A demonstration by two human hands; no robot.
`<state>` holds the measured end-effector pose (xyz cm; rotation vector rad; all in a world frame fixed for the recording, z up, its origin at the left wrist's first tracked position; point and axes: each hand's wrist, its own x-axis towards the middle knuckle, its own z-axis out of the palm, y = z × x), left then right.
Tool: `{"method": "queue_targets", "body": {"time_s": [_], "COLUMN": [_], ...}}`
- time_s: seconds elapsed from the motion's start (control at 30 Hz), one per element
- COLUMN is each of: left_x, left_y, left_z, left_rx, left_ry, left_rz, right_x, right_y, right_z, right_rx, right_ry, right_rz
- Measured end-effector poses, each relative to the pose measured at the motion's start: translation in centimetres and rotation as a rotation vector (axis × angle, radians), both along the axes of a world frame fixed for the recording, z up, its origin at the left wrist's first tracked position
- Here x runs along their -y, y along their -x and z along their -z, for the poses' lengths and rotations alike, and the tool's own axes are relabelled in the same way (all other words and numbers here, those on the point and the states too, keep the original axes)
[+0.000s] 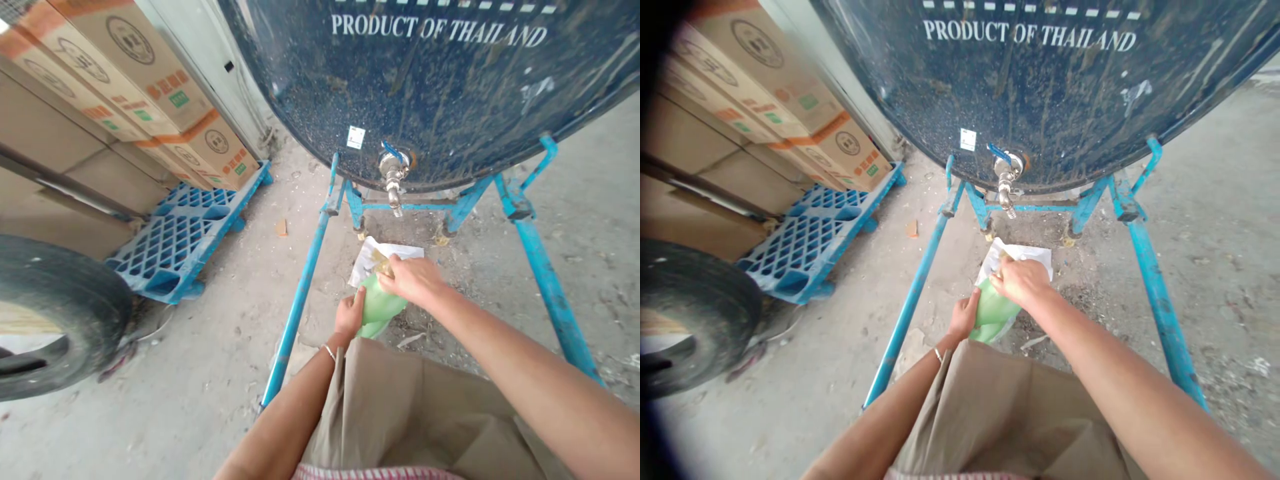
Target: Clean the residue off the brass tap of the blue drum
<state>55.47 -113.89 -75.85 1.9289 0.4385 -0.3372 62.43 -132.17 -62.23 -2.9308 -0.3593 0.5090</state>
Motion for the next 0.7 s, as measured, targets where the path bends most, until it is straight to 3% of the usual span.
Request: {"method": "queue_targets", "body": {"time_s": [0.17,0.37,0.43,0.53,0.7], "left_x": [0.2,1.8,2.4,3.2,4.0], "left_y": [-2.5,-4.8,-5.2,-5.7,-7.2], "left_z": [-2.3,-3.0,-3.2,-4.0,-4.2], "left_rx": [0.013,0.095,0.063,-0.004,-0.074], "left_ry": [0.033,0.022,0.047,0.043,0.152], "left_rz": [0.179,0.295,0.268,0.183,-0.019], "right_x": [4.8,9.6,11.1,13.5,16.2], "right_y": [0.3,2.1,2.4,2.3,2.4], "right_z": [-3.3,-5.1,-5.1,-4.6,-3.0], "right_rx": [0.006,0.145,0.242,0.354,0.057], "right_ry": [0.008,-0.164,-0.269,-0.490,-1.024], "right_rz": [-0.402,-0.577,-0.493,-0.207,0.420]}}
